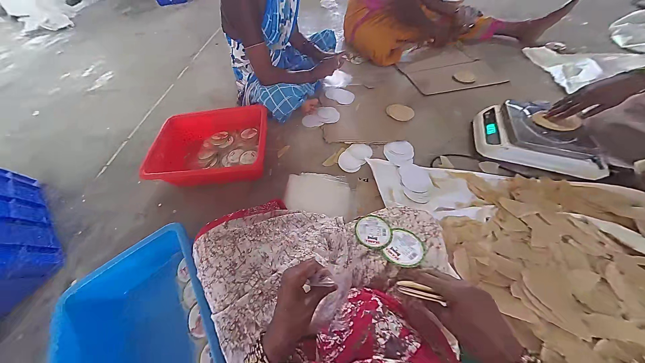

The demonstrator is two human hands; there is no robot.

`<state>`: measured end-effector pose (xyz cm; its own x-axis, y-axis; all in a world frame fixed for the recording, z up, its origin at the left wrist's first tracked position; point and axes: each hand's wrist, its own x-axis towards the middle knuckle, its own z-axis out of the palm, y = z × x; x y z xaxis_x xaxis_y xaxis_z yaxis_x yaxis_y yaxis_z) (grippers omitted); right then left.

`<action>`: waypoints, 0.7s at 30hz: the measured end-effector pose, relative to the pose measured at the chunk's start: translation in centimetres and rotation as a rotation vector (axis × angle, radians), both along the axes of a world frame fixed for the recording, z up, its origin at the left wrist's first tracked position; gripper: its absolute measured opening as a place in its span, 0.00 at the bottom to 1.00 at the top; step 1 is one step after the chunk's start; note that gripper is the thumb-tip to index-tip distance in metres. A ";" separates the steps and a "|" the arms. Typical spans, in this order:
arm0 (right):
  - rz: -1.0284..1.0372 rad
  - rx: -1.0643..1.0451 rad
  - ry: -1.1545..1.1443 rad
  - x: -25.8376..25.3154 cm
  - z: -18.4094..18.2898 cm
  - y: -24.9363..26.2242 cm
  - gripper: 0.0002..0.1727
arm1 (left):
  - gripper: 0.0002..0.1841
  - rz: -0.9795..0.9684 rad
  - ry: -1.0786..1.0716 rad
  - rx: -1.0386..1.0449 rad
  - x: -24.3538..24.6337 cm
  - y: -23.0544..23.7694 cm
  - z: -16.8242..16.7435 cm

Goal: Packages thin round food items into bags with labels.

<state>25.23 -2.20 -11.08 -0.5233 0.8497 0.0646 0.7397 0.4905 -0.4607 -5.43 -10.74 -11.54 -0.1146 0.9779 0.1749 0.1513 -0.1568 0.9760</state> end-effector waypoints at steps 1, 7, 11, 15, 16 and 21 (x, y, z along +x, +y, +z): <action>0.000 -0.010 -0.029 0.1 0.2 0.0 0.16 | 0.06 0.033 -0.009 0.048 0.2 0.1 0.5; -0.074 -0.182 -0.017 0.3 2.4 -0.3 0.18 | 0.08 0.026 0.058 0.298 -0.1 -0.1 2.3; -0.161 -0.342 0.320 1.8 1.3 -0.2 0.20 | 0.07 -0.019 0.029 0.347 -0.1 -0.4 3.1; -0.247 -0.445 0.363 2.8 -0.5 0.1 0.21 | 0.07 0.001 -0.030 0.372 0.1 -0.3 3.7; -0.262 -0.475 0.414 2.9 -0.5 0.1 0.20 | 0.07 0.002 -0.037 0.379 0.1 -0.3 3.9; -0.257 -0.537 0.517 2.9 0.6 -0.2 0.20 | 0.05 0.011 0.117 0.483 -0.1 -0.5 4.9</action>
